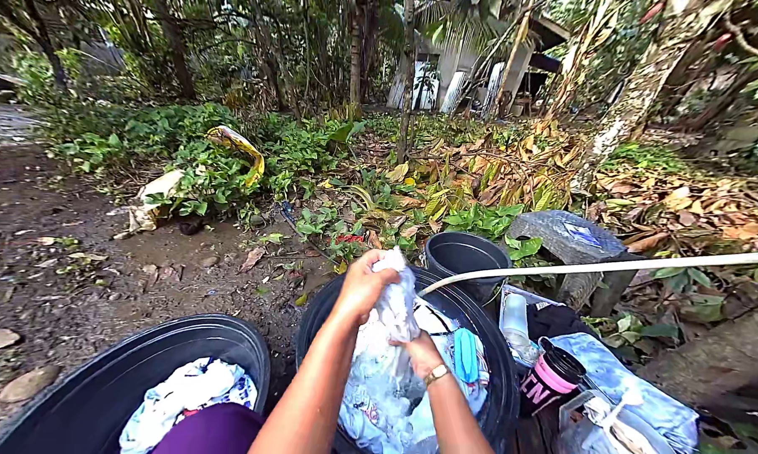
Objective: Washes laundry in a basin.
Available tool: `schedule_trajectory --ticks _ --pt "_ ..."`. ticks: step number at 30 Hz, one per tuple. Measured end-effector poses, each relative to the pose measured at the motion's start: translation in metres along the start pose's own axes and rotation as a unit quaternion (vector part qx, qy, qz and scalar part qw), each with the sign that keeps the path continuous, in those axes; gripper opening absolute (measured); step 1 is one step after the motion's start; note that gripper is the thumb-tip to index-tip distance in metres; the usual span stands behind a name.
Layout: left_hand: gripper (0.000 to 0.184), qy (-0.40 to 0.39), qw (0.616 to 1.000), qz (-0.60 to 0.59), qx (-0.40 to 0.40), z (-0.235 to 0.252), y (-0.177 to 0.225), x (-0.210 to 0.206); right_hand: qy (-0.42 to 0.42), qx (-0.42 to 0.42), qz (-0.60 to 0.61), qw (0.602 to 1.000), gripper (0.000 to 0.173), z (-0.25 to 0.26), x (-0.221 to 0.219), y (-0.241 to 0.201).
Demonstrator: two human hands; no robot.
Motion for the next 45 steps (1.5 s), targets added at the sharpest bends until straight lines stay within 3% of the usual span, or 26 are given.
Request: schedule_trajectory --ticks 2,5,8,10,12,14,16,18,21,24,27,29,30,34,36,39,41,43,45 --pt "0.028 0.063 0.994 0.090 0.020 0.015 -0.034 0.045 0.003 -0.085 0.080 0.993 0.039 0.003 0.015 -0.002" --pt "0.040 0.073 0.958 0.241 0.139 0.033 -0.119 0.091 -0.031 -0.075 0.215 0.973 0.044 0.006 0.027 -0.019" --pt "0.044 0.030 0.935 0.229 0.268 0.012 -0.190 0.074 -0.053 0.002 0.176 0.983 0.063 -0.006 0.015 -0.043" --pt "0.068 -0.042 0.929 0.131 0.343 -0.008 -0.210 0.036 -0.077 0.076 0.076 0.991 0.082 -0.015 0.000 -0.054" --pt "0.083 -0.112 0.916 -0.006 0.385 -0.021 -0.210 0.000 -0.152 0.151 -0.027 0.976 0.093 -0.028 -0.016 -0.065" --pt "0.097 -0.144 0.898 -0.174 0.378 -0.024 -0.196 -0.021 -0.259 0.219 -0.068 0.938 0.092 -0.043 -0.029 -0.075" --pt "0.094 -0.156 0.866 -0.345 0.326 -0.015 -0.184 -0.027 -0.360 0.253 -0.046 0.897 0.089 -0.056 -0.033 -0.081" --pt "0.087 -0.195 0.847 -0.411 0.275 -0.010 -0.171 -0.029 -0.411 0.253 0.032 0.875 0.086 -0.060 -0.029 -0.086" --pt "0.065 -0.215 0.851 -0.385 0.285 -0.017 -0.156 -0.038 -0.326 0.241 0.233 0.884 0.073 -0.039 -0.005 -0.088" --pt "0.040 -0.072 0.911 -0.250 0.320 -0.019 -0.147 -0.040 -0.167 0.212 0.379 0.885 0.067 -0.008 0.028 -0.081" --pt "0.020 0.004 0.977 -0.059 0.207 -0.015 -0.113 -0.042 -0.054 0.113 0.464 0.877 0.043 0.002 0.037 -0.067" --pt "0.020 -0.022 0.995 0.091 0.043 -0.012 -0.080 -0.049 0.017 0.025 0.442 0.896 0.061 -0.002 0.033 -0.066" --pt "0.021 -0.049 0.985 0.157 -0.046 -0.012 -0.063 -0.053 0.033 0.003 0.421 0.907 0.063 -0.006 0.028 -0.070" --pt "0.024 -0.079 0.863 0.316 -0.387 -0.043 -0.019 -0.060 -0.079 -0.093 0.389 0.913 0.057 -0.019 -0.009 -0.082" --pt "0.018 -0.084 0.794 0.344 -0.495 -0.061 -0.017 -0.064 -0.139 -0.128 0.315 0.930 0.049 -0.021 -0.020 -0.084" --pt "0.012 -0.133 0.734 0.377 -0.549 -0.087 -0.031 -0.075 -0.179 -0.142 0.115 0.967 0.034 -0.022 -0.017 -0.077" --pt "0.008 -0.178 0.720 0.388 -0.547 -0.104 -0.044 -0.082 -0.188 -0.134 -0.071 0.970 0.028 -0.028 -0.010 -0.074" --pt "0.010 -0.207 0.706 0.391 -0.553 -0.121 -0.061 -0.087 -0.216 -0.127 -0.240 0.938 0.032 -0.034 -0.008 -0.068" --pt "0.013 -0.224 0.683 0.399 -0.570 -0.135 -0.080 -0.089 -0.302 -0.099 -0.344 0.884 0.038 -0.036 -0.014 -0.054"
Point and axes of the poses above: each hand's wrist, its own z-axis towards the middle knuckle, its own x-axis out of the back of the hand, y = z × x, the point moved 8 cm from there along z, towards the middle knuckle, and after that the axes turned 6 degrees about y, right-handed, at the moved point
